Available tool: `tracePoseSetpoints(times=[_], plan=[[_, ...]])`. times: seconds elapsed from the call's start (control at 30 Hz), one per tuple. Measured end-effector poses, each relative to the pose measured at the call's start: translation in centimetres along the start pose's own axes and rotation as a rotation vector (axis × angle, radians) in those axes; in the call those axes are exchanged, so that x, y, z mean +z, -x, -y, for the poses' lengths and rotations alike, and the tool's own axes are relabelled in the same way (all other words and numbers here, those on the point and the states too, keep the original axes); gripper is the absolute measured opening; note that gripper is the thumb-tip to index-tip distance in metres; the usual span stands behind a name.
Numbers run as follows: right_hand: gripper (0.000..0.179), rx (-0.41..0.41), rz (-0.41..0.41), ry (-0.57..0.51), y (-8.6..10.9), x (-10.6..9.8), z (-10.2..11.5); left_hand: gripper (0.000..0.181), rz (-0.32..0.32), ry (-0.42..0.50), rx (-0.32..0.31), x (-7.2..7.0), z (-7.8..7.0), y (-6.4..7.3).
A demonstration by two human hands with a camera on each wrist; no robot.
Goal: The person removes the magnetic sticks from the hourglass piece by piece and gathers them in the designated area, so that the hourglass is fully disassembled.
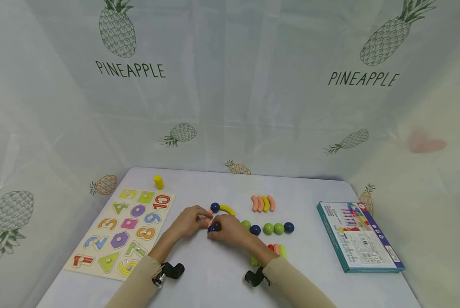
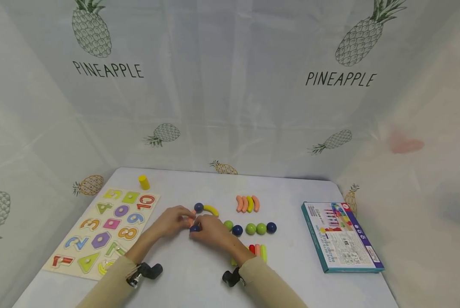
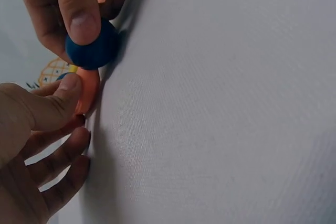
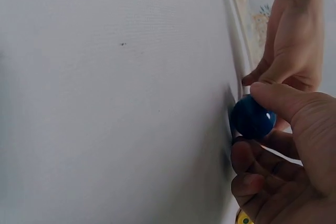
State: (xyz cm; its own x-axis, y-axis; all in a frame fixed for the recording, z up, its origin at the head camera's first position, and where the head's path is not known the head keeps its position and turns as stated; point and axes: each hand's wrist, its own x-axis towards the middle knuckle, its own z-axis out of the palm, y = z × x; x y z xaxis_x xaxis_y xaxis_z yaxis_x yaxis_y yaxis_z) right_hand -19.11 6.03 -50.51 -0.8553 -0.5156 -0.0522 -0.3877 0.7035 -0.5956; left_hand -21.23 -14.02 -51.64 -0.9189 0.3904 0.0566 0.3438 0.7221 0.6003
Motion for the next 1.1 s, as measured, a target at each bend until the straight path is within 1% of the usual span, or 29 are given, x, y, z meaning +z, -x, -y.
tracePoseSetpoints(times=[0.1, 0.27, 0.33, 0.47, 0.6, 0.7, 0.77, 0.93, 1.0, 1.1], plan=[[0.027, 0.002, -0.002, 0.005, 0.1, 0.1, 0.0, 0.025, -0.004, -0.011, -0.019, 0.2, -0.1, -0.2], [0.026, -0.008, -0.014, 0.016, 0.3, 0.3, -0.3, 0.024, -0.015, -0.030, -0.001, 0.3, -0.2, -0.3], [0.025, -0.013, -0.016, 0.008, 0.4, 0.2, -0.4, 0.024, -0.013, -0.027, 0.004, 0.3, -0.2, -0.2], [0.024, -0.030, -0.004, -0.028, 0.8, -0.2, -0.1, 0.023, -0.008, -0.024, -0.006, 0.3, -0.2, -0.2], [0.025, -0.028, -0.012, -0.055, 1.4, -1.5, 0.5, 0.022, -0.016, -0.030, -0.031, 0.1, -0.2, -0.1], [0.029, -0.016, -0.045, -0.031, 1.8, -3.0, 0.7, 0.023, -0.030, -0.031, -0.055, -0.1, -0.1, 0.1], [0.033, -0.005, -0.068, -0.004, 1.9, -3.9, 0.4, 0.023, -0.038, -0.031, -0.069, -0.3, 0.1, 0.2], [0.038, 0.029, -0.111, 0.027, 2.1, -5.9, -1.4, 0.023, -0.040, -0.037, -0.092, -0.6, 0.5, 0.7], [0.038, 0.034, -0.111, 0.031, 2.1, -6.4, -2.3, 0.022, -0.035, -0.037, -0.098, -0.7, 0.5, 0.9], [0.038, 0.026, -0.090, 0.034, 2.1, -6.8, -3.4, 0.020, -0.029, -0.031, -0.096, -0.9, 0.5, 1.2]])
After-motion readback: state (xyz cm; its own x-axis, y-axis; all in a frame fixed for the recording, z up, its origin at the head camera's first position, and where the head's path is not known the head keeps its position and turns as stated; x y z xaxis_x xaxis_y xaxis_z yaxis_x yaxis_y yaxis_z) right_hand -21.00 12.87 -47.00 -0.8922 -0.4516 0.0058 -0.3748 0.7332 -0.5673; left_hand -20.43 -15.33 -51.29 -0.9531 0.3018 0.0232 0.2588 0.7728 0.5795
